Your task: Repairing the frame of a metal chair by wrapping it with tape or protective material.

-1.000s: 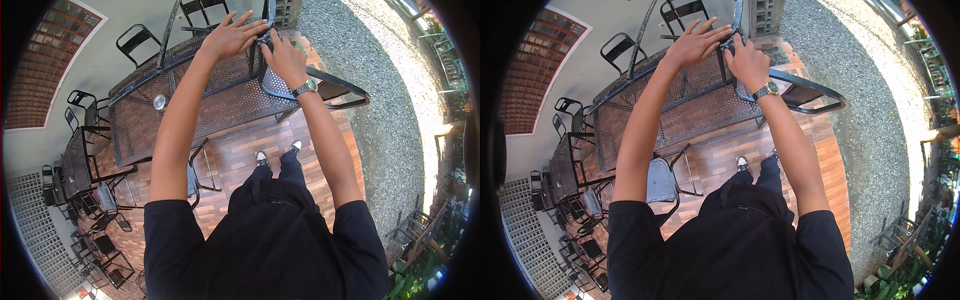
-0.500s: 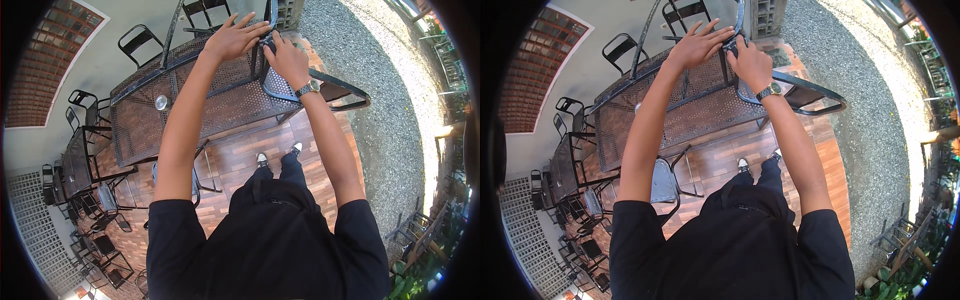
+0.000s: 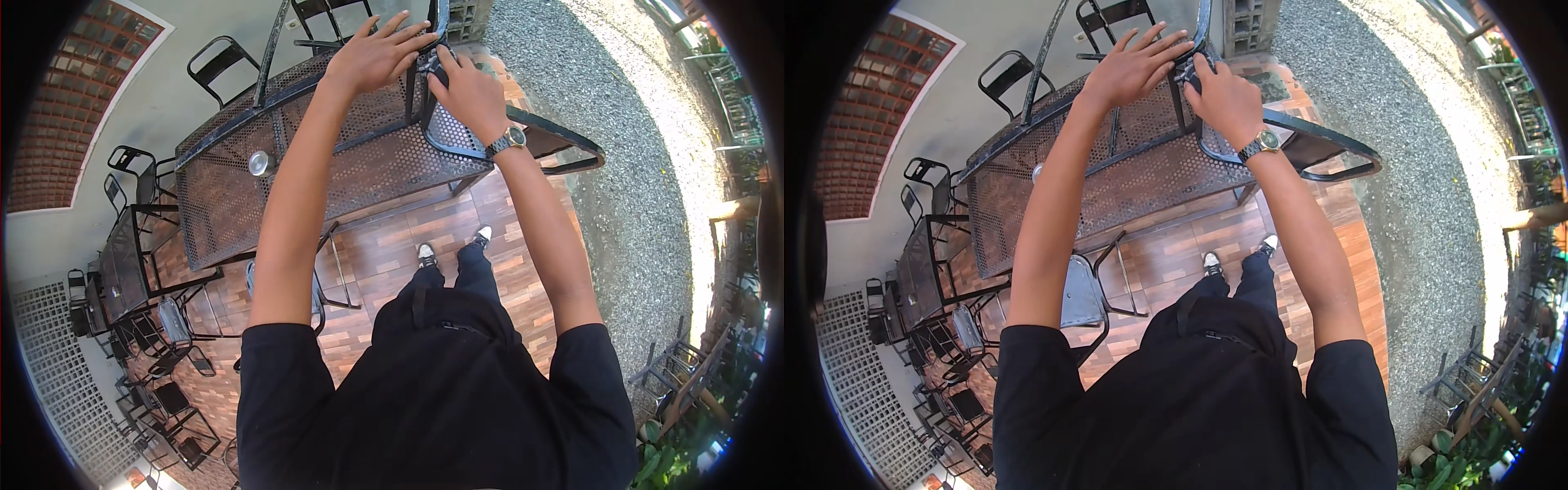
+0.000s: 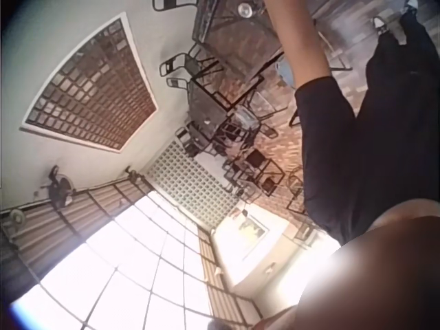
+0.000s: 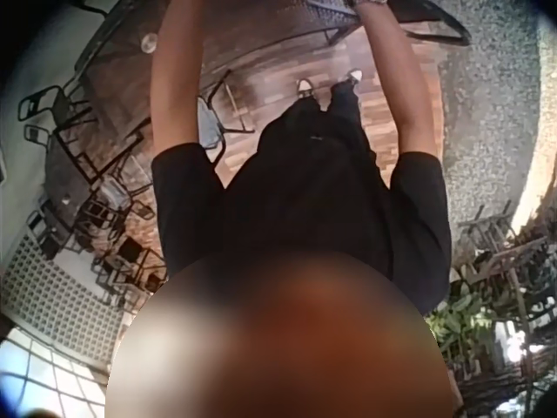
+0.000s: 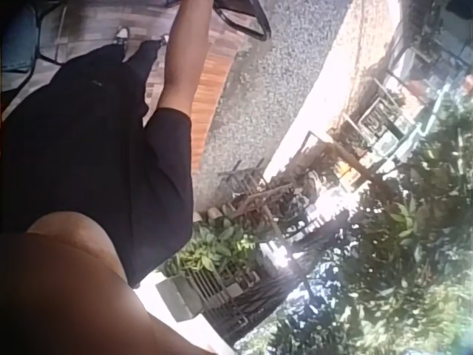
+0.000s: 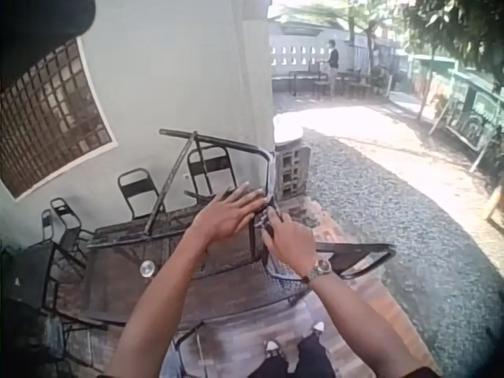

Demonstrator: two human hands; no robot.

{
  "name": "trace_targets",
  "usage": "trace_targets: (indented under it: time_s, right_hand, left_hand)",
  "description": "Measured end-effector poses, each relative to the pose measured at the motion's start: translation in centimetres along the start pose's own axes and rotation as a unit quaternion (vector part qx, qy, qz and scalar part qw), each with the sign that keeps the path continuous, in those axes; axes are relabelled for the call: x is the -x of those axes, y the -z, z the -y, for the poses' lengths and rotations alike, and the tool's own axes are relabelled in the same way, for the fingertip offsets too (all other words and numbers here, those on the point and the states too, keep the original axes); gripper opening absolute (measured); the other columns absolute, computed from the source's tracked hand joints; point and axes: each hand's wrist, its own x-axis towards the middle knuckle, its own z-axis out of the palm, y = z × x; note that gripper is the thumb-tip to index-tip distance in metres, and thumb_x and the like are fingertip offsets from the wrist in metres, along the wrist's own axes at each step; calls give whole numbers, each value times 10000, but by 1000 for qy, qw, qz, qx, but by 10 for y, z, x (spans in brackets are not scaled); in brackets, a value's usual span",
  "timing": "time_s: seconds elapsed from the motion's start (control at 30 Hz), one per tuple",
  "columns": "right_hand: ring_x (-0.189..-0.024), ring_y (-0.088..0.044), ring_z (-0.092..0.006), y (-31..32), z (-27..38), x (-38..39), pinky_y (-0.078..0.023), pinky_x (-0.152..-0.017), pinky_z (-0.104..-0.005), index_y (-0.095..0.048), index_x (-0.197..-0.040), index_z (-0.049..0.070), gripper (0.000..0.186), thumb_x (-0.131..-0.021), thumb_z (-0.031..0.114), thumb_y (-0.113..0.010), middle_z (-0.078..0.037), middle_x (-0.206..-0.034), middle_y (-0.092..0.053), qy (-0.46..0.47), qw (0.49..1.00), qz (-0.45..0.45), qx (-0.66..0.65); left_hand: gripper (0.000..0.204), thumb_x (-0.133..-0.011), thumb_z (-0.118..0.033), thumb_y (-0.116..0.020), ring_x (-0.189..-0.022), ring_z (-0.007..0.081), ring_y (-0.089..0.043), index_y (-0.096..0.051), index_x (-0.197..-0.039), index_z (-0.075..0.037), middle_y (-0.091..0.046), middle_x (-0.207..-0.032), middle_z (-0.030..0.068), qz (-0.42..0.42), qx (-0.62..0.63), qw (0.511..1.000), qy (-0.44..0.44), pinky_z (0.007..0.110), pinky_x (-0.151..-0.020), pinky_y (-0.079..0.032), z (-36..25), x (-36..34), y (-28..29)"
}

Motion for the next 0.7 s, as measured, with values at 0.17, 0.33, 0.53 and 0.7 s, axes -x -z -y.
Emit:
trace_targets:
  time_s: [0.17, 0.33, 0.53, 0.7]
  right_hand:
    - [-848, -734, -334, 10, -11, 16, -603, -669, -436, -589, -1421, 202, 531, -929, 364, -704, -118, -1225, -684, 74, 997, -4, -12]
    - [-882, -731, -296, 14, -20, 22, -605, -706, -427, -622, -1371, 255, 507, -898, 407, -721, -86, -1193, -694, 114, 993, -3, -40]
    - [-779, -746, -325, 9, -10, 7, -591, -588, -431, -621, -1359, 220, 491, -950, 487, -664, -88, -999, -710, 44, 999, 1, -32]
    - [-768, -739, -303, 16, -13, 17, -588, -582, -420, -626, -1357, 237, 454, -947, 423, -687, -86, -1079, -697, 96, 995, 5, -25]
  left_hand:
    - [486, -1131, -378, -350, -1562, 239, -288, -327, -1615, -420, -301, -1699, -65, -10, 12, 1000, -1, 531, -1280, -240, 2, 0, -4]
    - [482, -1130, -393, -349, -1561, 246, -290, -334, -1610, -432, -313, -1693, -50, -52, 9, 998, -13, 543, -1272, -250, 12, 4, -20]
    - [478, -1128, -388, -369, -1550, 257, -310, -346, -1602, -444, -356, -1671, -27, -54, 24, 998, -2, 537, -1274, -244, 8, -3, -23]
    - [474, -1129, -391, -366, -1549, 259, -313, -353, -1598, -452, -387, -1654, -23, -62, 19, 998, -12, 530, -1281, -229, 13, 4, -21]
